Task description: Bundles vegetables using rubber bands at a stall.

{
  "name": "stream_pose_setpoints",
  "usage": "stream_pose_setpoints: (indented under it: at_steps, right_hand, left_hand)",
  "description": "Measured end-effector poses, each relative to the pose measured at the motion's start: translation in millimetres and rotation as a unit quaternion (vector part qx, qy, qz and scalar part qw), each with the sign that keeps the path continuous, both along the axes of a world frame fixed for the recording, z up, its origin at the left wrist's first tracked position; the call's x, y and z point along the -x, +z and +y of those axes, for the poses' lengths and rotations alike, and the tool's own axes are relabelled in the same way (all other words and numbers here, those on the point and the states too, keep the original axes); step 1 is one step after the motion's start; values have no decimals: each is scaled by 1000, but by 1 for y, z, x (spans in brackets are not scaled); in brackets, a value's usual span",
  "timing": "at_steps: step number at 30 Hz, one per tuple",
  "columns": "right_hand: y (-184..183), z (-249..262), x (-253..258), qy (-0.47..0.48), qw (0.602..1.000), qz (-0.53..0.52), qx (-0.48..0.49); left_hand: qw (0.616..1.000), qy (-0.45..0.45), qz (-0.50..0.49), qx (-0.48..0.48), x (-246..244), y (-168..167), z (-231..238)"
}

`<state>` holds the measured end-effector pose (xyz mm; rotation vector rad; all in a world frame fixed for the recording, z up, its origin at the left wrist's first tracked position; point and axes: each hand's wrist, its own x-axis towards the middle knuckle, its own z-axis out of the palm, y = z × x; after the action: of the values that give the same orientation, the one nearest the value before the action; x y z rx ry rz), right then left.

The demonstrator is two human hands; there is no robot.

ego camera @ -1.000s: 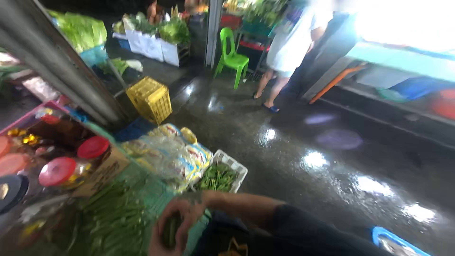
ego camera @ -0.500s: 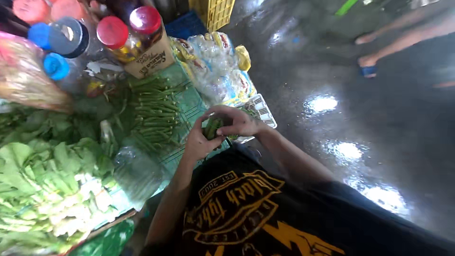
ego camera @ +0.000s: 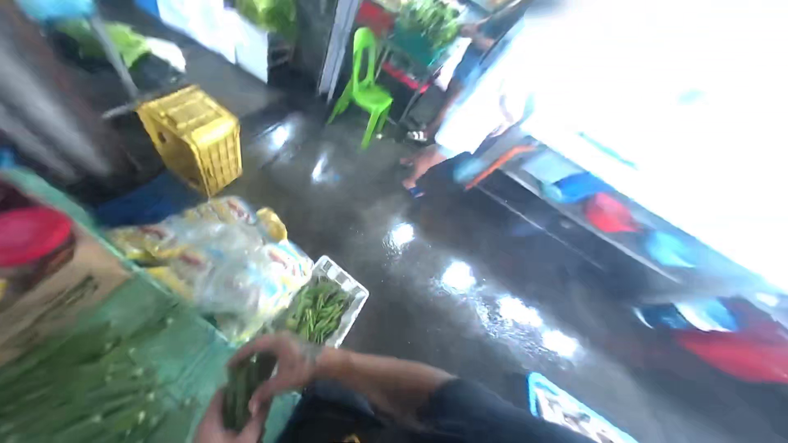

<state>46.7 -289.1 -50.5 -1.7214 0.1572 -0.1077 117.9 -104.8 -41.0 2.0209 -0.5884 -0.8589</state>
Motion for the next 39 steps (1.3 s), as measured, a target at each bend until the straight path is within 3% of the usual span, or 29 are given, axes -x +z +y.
stream_pose_setpoints:
  at_steps: [4,9,17,21,24,28,31,33,36,39]
  right_hand:
    - [15,-15,-7,51,999,13,-4]
    - [22,-23,-6,75,993,2,-90]
    - [24,-16,-9,96,994,11,-57]
    - [22,-19,-9,135,990,-16,23]
    - [17,-25,-10,110,994,-12,-9]
    - [22,-32,-12,107,994,-7,17]
    - [31,-50,-22,93,993,-64,37]
    - [40,-49,-26,139,988,-67,7]
    - [53,-10,-22,248,968,28,-8]
    - [43,-15,-29,196,980,-35,23]
  left_hand:
    - [992,28,109,48,3,1,-4]
    - [992,14,109,67,-2,2,-3]
    - [994,33,91,52,-3,1,-5]
    - [988,17,139,71,-2,0,-2]
    - [977,27,178,112,1,-5,1]
    - [987,5,99,123,0,-10,8]
    - [988,-45,65,129,-4,-8,11]
    - [986,-83,59,134,-3,-4,9]
    - [976,-131,49,167,1,-4,5]
    - [976,-116,65,171,-4,-15,10]
